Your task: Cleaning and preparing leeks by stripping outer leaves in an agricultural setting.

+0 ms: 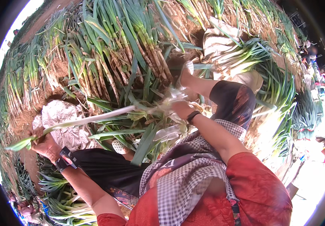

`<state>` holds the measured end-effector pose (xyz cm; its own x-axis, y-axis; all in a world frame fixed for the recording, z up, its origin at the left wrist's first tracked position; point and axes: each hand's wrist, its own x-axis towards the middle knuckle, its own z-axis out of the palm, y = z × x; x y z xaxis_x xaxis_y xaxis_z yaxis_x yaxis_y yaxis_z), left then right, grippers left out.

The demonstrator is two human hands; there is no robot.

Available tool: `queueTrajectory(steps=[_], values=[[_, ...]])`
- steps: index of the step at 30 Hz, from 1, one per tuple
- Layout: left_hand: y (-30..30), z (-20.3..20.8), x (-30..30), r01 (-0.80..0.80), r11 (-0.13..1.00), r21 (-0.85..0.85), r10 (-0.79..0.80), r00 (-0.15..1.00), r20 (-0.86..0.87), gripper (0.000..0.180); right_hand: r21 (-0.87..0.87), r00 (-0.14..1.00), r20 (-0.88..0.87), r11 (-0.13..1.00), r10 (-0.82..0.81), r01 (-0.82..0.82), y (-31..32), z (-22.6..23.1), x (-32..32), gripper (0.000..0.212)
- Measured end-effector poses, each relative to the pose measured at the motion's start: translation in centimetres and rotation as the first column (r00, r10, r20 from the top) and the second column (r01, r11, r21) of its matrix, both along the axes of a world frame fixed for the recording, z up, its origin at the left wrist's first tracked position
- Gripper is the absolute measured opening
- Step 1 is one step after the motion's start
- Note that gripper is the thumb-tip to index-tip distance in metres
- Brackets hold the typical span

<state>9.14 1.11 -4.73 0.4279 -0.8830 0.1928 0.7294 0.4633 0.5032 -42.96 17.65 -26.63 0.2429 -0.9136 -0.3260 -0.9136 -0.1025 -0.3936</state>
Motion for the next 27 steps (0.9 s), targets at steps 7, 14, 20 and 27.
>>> queueTrajectory(steps=[7, 14, 20, 27], values=[[-0.1, 0.7, -0.4, -0.155, 0.988, 0.018, 0.155, 0.988, -0.003, 0.028, -0.309, 0.907, 0.409, 0.919, -0.103, 0.244, -4.3, 5.4, 0.3, 0.039], [-1.5, 4.2, -5.8, -0.074, 0.992, 0.101, 0.068, 0.996, 0.060, 0.030, 0.174, 0.493, 0.788, 0.902, -0.368, 0.396, -7.6, 11.0, 5.7, 0.060], [-0.9, 10.7, -9.7, -0.095, 0.995, -0.031, 0.097, 0.862, 0.497, 0.020, 0.000, 0.906, 0.266, 0.940, -0.329, 0.341, -1.6, 6.8, 0.5, 0.023], [2.7, 15.2, -25.7, 0.166, 0.986, 0.027, -0.168, 0.963, 0.209, 0.022, -0.465, 0.728, 0.685, 0.751, -0.030, 0.468, 0.2, 18.4, 0.8, 0.025]])
